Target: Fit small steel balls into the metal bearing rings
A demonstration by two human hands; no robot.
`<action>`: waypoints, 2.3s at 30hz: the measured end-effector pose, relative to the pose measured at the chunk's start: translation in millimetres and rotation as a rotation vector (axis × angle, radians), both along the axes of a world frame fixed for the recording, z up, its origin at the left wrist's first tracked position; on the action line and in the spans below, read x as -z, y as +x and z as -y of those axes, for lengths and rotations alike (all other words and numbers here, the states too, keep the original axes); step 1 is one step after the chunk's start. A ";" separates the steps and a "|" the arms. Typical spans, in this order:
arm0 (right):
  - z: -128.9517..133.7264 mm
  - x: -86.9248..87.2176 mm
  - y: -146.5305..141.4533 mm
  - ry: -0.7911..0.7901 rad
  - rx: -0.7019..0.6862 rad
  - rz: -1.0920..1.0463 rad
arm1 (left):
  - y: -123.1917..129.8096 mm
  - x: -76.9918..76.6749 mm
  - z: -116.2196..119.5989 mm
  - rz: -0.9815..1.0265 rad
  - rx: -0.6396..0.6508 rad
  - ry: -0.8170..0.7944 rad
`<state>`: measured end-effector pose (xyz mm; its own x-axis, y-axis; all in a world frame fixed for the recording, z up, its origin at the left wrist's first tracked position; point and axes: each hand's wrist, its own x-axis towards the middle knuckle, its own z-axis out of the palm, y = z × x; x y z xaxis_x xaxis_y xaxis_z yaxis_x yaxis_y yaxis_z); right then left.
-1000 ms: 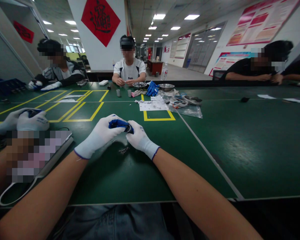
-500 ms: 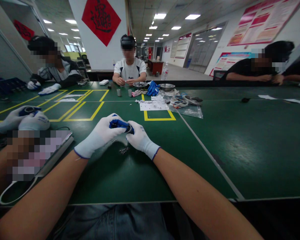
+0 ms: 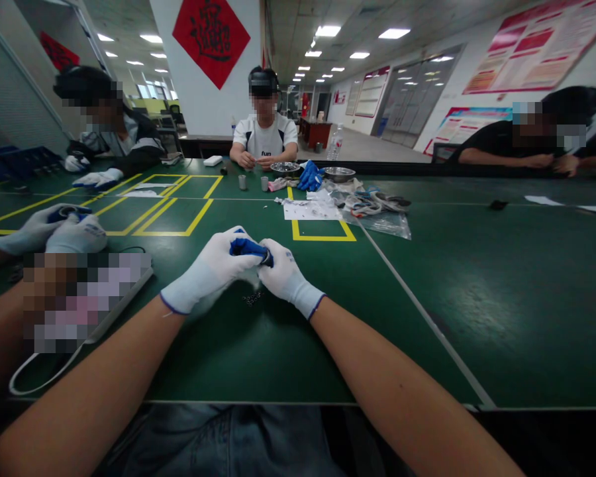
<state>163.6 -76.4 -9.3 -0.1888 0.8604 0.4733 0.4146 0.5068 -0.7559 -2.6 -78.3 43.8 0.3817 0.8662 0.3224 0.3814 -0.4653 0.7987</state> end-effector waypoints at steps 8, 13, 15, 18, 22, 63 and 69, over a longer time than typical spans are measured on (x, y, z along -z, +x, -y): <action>-1.0 1.1 1.1 0.017 0.028 0.007 | 11.2 6.2 3.2 0.024 -0.132 -0.063; -1.4 2.9 0.6 0.011 0.047 0.045 | 14.0 2.2 3.5 -0.122 -0.201 -0.031; -1.6 3.5 -0.1 0.018 0.048 0.052 | 14.7 1.6 4.4 -0.156 -0.219 -0.013; -1.8 4.1 -1.1 0.025 0.055 0.064 | 15.9 1.8 5.6 -0.159 -0.242 -0.006; -2.3 5.3 -1.7 0.021 0.083 0.078 | 17.1 4.1 4.4 -0.075 -0.244 -0.092; -9.4 5.2 1.4 -0.042 0.175 -0.192 | 1.7 10.7 0.6 -0.565 0.128 0.021; -11.3 5.9 2.7 -0.023 0.198 -0.179 | 4.6 15.7 4.6 -0.582 0.257 0.160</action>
<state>166.3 -65.1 -15.2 0.0692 0.8830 0.4643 0.3627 0.4113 -0.8362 2.0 -82.9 28.1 0.7209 0.6830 0.1175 0.5917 -0.6949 0.4087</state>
